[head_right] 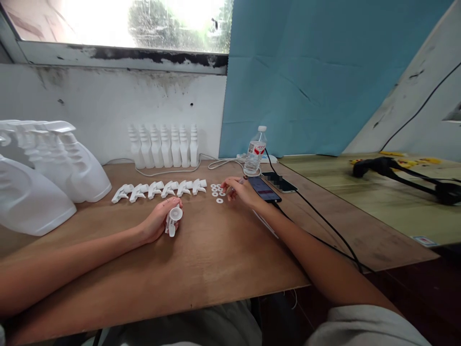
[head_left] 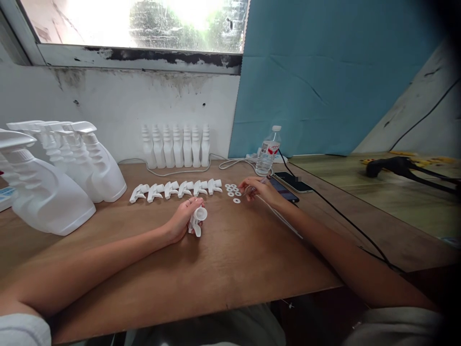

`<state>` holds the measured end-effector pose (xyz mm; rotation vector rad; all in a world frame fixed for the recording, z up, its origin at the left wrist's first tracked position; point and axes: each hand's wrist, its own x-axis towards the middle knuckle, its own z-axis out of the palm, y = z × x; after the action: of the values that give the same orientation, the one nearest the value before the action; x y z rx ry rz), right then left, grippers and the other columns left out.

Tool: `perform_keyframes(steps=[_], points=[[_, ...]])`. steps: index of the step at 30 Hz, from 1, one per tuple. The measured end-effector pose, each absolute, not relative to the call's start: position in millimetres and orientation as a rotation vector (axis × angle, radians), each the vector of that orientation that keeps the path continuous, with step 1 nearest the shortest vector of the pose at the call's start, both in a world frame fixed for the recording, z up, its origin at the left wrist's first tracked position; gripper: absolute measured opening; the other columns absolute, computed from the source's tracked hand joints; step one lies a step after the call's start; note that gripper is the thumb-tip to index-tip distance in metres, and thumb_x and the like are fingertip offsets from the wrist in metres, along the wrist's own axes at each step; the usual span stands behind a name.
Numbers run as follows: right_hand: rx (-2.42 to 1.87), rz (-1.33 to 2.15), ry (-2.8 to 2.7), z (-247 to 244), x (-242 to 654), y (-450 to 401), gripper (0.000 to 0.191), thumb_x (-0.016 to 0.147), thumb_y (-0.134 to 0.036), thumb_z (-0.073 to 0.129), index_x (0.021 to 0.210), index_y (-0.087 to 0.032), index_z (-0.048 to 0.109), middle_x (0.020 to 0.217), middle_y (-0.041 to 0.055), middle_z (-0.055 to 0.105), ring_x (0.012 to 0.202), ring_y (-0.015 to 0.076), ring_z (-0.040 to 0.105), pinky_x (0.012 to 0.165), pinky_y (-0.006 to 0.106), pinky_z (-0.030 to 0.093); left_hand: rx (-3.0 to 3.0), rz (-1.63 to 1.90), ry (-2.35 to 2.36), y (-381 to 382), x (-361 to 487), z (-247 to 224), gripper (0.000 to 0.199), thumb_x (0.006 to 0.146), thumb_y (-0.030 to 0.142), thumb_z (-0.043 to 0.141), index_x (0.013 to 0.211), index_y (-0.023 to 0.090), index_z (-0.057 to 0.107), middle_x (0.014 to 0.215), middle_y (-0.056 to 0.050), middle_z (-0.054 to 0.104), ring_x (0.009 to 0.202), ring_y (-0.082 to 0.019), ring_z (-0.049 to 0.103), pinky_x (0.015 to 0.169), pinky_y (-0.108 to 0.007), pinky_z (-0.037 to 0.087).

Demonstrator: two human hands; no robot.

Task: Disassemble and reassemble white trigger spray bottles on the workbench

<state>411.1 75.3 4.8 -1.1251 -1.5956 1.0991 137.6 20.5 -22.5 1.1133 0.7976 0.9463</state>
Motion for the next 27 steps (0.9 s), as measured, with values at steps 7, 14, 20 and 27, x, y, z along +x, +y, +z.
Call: perform_keyframes(steps=[7, 14, 20, 27], points=[[-1.135, 1.115, -1.629, -1.2, 406.8, 73.2, 0.019, 0.073, -0.031, 0.055, 0.074, -0.013, 0.064, 0.068, 0.0045, 0.065, 0.047, 0.0112, 0.056, 0.045, 0.023, 0.042, 1.116, 0.952, 0.804, 20.4, 137.7, -22.4, 0.037, 0.077, 0.051, 0.064, 0.081, 0.019, 0.047, 0.058, 0.005, 0.049, 0.041, -0.008, 0.049, 0.035, -0.017, 0.037], [-1.221, 1.047, -1.616, -5.6, 410.7, 79.9, 0.017, 0.069, -0.025, 0.050, 0.068, -0.013, 0.062, 0.061, 0.0042, 0.064, 0.041, 0.0104, 0.054, 0.038, 0.021, 0.036, 1.128, 0.936, 0.800, 22.0, 137.6, -24.2, 0.035, 0.080, 0.050, 0.062, 0.082, 0.019, 0.046, 0.058, 0.005, 0.049, 0.041, -0.009, 0.048, 0.034, -0.017, 0.036], [-1.264, 0.940, -1.601, -7.5, 414.8, 85.4, 0.018, 0.068, -0.023, 0.048, 0.064, -0.013, 0.062, 0.057, 0.0037, 0.063, 0.038, 0.0100, 0.054, 0.037, 0.020, 0.034, 1.131, 0.937, 0.799, 22.0, 137.2, -25.1, 0.035, 0.081, 0.050, 0.061, 0.082, 0.019, 0.046, 0.058, 0.005, 0.049, 0.041, -0.009, 0.049, 0.033, -0.016, 0.036], [-1.220, 0.863, -1.592, -11.1, 415.3, 90.4, 0.017, 0.070, -0.025, 0.051, 0.064, -0.014, 0.063, 0.058, 0.0034, 0.064, 0.049, 0.0124, 0.059, 0.047, 0.022, 0.045, 1.133, 0.937, 0.806, 21.3, 137.3, -23.7, 0.036, 0.079, 0.050, 0.062, 0.083, 0.018, 0.046, 0.058, 0.005, 0.048, 0.041, -0.009, 0.049, 0.034, -0.017, 0.037]])
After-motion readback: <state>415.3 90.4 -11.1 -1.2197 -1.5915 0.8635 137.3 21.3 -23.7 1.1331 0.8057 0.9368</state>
